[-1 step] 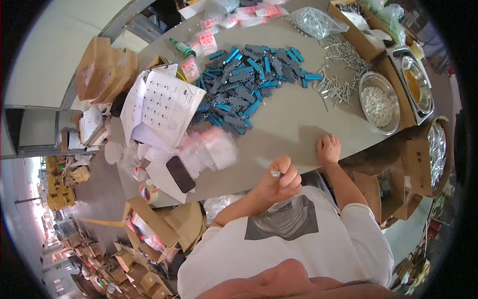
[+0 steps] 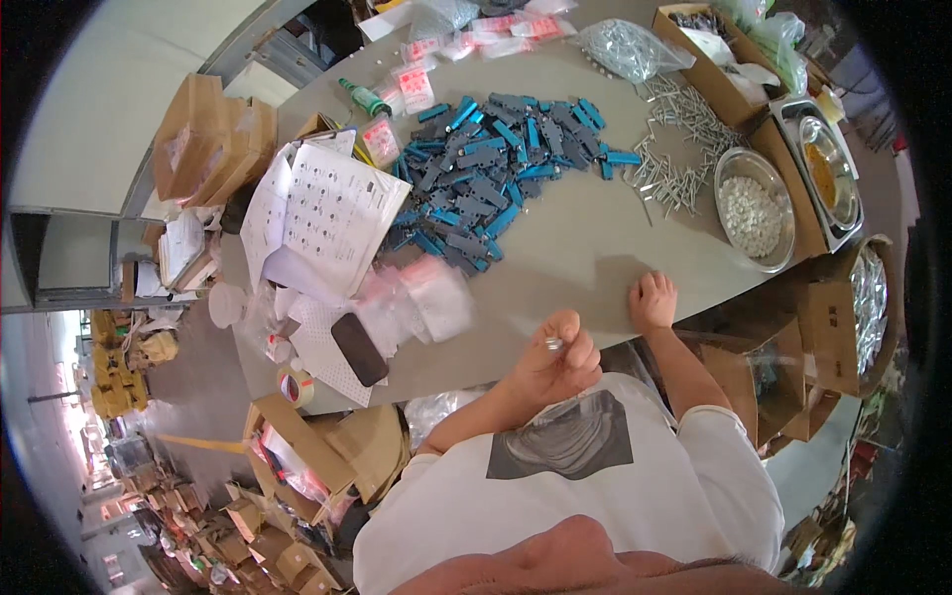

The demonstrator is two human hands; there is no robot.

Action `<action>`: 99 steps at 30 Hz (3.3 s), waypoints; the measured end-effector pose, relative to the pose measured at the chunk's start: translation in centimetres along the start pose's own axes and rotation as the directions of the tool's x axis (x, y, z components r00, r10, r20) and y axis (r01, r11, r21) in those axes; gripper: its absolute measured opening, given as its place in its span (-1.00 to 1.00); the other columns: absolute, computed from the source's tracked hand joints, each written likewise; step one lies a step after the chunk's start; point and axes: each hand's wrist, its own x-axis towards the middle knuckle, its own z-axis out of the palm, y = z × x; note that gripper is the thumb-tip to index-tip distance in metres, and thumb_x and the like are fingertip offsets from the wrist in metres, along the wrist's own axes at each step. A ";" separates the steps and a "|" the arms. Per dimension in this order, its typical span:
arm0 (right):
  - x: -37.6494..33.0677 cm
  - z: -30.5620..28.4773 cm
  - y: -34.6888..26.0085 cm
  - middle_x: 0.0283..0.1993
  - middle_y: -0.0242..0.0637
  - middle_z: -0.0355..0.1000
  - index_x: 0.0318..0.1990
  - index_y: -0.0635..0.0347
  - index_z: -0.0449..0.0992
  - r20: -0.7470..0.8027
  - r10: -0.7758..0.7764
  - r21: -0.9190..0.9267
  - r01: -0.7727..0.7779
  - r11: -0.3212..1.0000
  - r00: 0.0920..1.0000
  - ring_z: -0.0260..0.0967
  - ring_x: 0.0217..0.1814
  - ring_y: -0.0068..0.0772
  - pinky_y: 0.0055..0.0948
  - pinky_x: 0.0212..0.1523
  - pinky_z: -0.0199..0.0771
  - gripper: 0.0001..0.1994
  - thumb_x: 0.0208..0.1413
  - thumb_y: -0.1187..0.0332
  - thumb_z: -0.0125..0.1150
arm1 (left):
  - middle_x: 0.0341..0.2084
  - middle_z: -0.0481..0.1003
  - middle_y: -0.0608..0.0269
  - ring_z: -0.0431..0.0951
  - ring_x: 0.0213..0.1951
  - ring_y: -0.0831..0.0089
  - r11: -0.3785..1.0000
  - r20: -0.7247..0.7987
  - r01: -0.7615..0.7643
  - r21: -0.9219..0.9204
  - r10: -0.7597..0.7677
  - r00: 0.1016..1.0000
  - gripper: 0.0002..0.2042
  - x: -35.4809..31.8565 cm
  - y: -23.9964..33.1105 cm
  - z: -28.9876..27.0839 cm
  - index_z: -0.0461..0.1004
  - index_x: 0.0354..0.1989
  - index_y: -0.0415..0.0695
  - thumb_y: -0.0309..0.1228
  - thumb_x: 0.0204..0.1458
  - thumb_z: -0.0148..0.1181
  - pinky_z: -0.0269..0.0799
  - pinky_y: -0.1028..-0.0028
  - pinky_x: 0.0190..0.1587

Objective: The person walks through a warehouse and places a cardboard box on a table. They then pick up small blue and grey plastic components and white fasteners, inserting the fasteners into the components one by one. The person continues this repetitive assembly process, handling the parts and fasteners by hand.

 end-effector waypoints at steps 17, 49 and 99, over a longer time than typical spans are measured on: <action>0.3 1.0 0.3 -0.28 -0.15 0.26 -0.41 0.16 0.38 0.029 -0.110 0.038 0.109 0.993 0.993 0.21 -0.18 -0.03 -0.10 -0.11 0.21 -0.87 -0.08 0.32 0.06 | -0.24 0.52 0.14 0.53 -0.30 0.43 0.967 -0.393 -0.238 0.093 0.255 0.884 -0.87 3.0 3.9 -3.5 0.44 -0.17 -0.05 -0.46 0.11 0.12 0.48 0.41 -0.21; 1.0 -0.6 0.8 -0.30 -0.23 0.31 -0.44 0.11 0.44 0.010 -0.076 0.070 0.075 0.995 0.997 0.27 -0.18 -0.15 -0.17 -0.16 0.27 -0.85 -0.16 0.28 0.12 | -0.37 0.52 0.03 0.51 -0.38 0.26 0.716 -0.078 -0.046 0.697 0.140 0.987 -0.76 16.0 3.9 2.0 0.46 -0.15 -0.24 -0.58 -0.04 0.19 0.43 0.37 -0.31; -0.7 -0.9 2.3 -0.22 -0.33 0.29 -0.24 -0.09 0.53 0.049 -0.202 0.138 0.193 0.971 0.978 0.23 -0.07 -0.17 -0.21 -0.08 0.19 -0.74 -0.15 0.15 0.14 | -0.23 0.51 0.00 0.54 -0.23 0.24 -0.001 0.328 -0.362 0.932 0.425 0.844 -0.84 8.2 -10.0 -4.4 0.37 -0.21 -0.28 -0.65 0.02 0.02 0.47 0.33 -0.15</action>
